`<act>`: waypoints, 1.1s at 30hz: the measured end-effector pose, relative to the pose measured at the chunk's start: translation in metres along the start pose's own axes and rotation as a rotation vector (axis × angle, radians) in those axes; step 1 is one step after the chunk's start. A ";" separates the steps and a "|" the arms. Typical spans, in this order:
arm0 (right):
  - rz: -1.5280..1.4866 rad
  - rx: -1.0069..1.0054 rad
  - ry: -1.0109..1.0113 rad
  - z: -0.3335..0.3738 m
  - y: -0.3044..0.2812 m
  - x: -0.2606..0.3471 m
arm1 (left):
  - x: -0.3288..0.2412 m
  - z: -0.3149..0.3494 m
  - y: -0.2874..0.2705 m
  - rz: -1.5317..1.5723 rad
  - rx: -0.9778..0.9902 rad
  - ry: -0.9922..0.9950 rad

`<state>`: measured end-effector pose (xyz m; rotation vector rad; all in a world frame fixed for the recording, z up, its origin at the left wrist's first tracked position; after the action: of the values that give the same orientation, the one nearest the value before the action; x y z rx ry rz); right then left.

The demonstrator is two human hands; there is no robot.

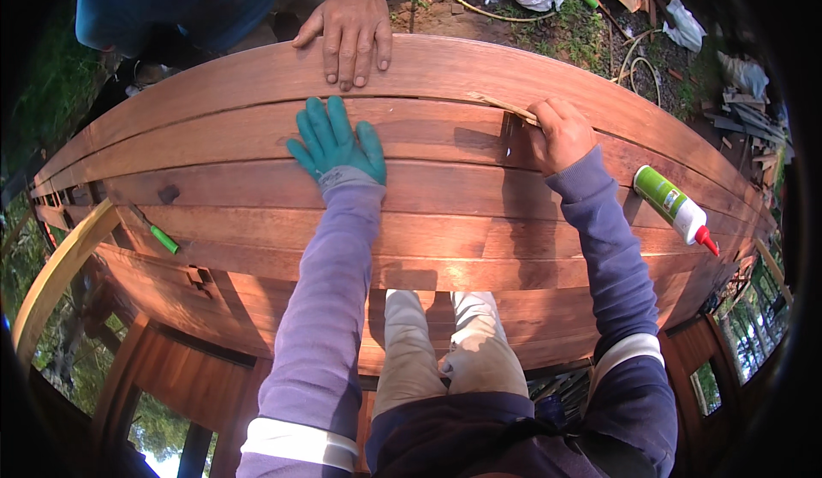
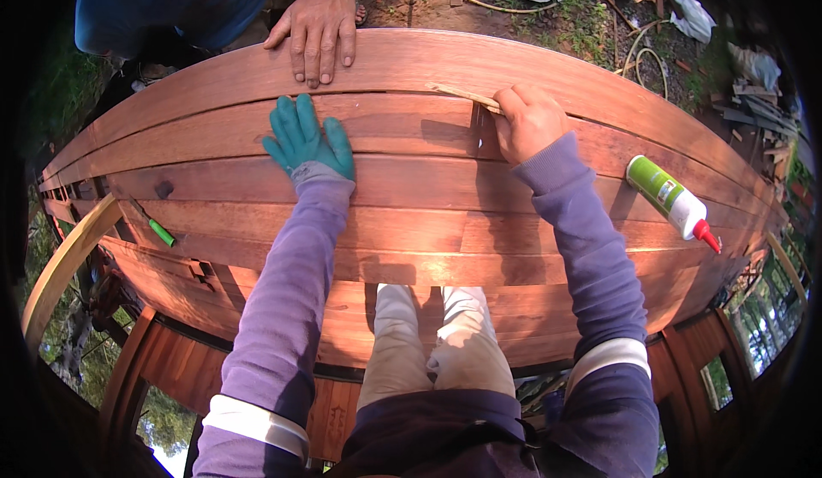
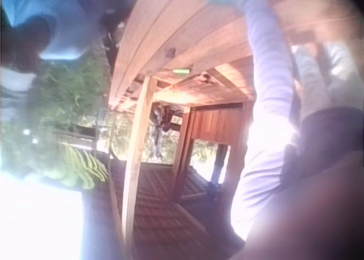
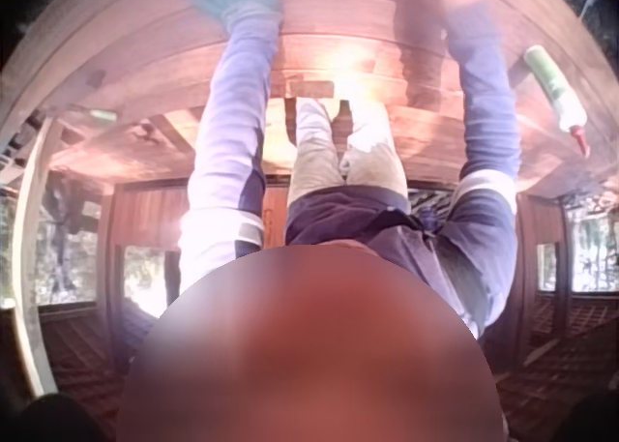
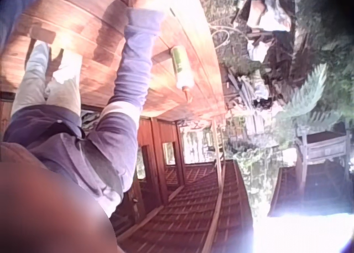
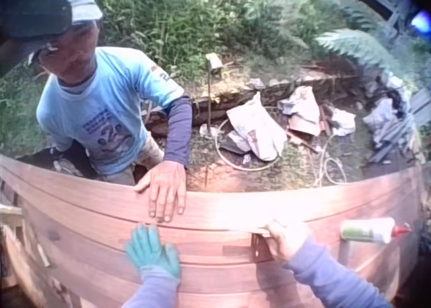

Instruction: The person applies glue to a wooden plank and places it onto a curved wooden structure. They then use a small wooden block to press the plank into place and a chisel to adjust the fit. Another person is visible working on the same structure in the background.

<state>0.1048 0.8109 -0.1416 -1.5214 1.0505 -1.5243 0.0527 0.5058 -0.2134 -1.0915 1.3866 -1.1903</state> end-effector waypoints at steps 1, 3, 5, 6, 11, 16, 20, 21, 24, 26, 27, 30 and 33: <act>-0.031 -0.007 -0.022 0.005 0.003 0.011 | 0.000 0.000 -0.001 0.010 0.013 -0.007; -0.145 0.045 -0.065 0.023 0.012 0.042 | 0.000 -0.001 -0.002 0.009 0.015 -0.005; -0.261 0.098 -0.119 0.037 0.031 0.080 | 0.000 -0.002 -0.003 -0.001 0.013 -0.004; -0.285 0.073 -0.145 0.042 0.042 0.097 | 0.000 -0.002 -0.002 -0.010 0.007 -0.003; -0.268 0.054 -0.148 0.035 0.080 0.120 | 0.003 0.000 0.007 0.026 0.038 -0.022; -0.180 0.146 -0.106 0.016 0.095 0.130 | 0.004 0.000 0.002 0.074 0.057 -0.065; -0.192 0.110 -0.123 0.016 0.095 0.132 | 0.003 -0.002 0.004 0.119 0.112 -0.087; -0.211 0.098 -0.128 0.016 0.095 0.131 | 0.003 -0.001 0.005 0.125 0.115 -0.090; -0.179 0.114 -0.140 0.020 0.095 0.129 | 0.002 0.001 0.004 0.098 0.034 -0.067; -0.230 0.076 -0.159 0.020 0.095 0.131 | 0.002 0.001 0.007 0.121 0.056 -0.074; -0.262 0.032 -0.182 0.019 0.094 0.134 | 0.003 0.001 0.008 0.112 0.049 -0.073; -0.280 0.067 -0.115 0.017 0.096 0.135 | 0.004 0.000 0.010 0.092 0.113 -0.078; -0.395 0.063 -0.105 0.043 0.076 0.127 | 0.002 0.005 0.003 0.101 0.127 -0.099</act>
<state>0.1390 0.6619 -0.1612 -1.8184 0.6606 -1.6981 0.0574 0.5035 -0.2166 -0.9667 1.2580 -1.1211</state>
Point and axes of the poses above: each hand's wrist, its own z-axis away from the middle knuckle, its own y-axis out of the palm, x = y × z, the point moved 4 cm from there along -z, towards the middle knuckle, and after that the axes turned 7 degrees about -x, right-handed, at the moved point
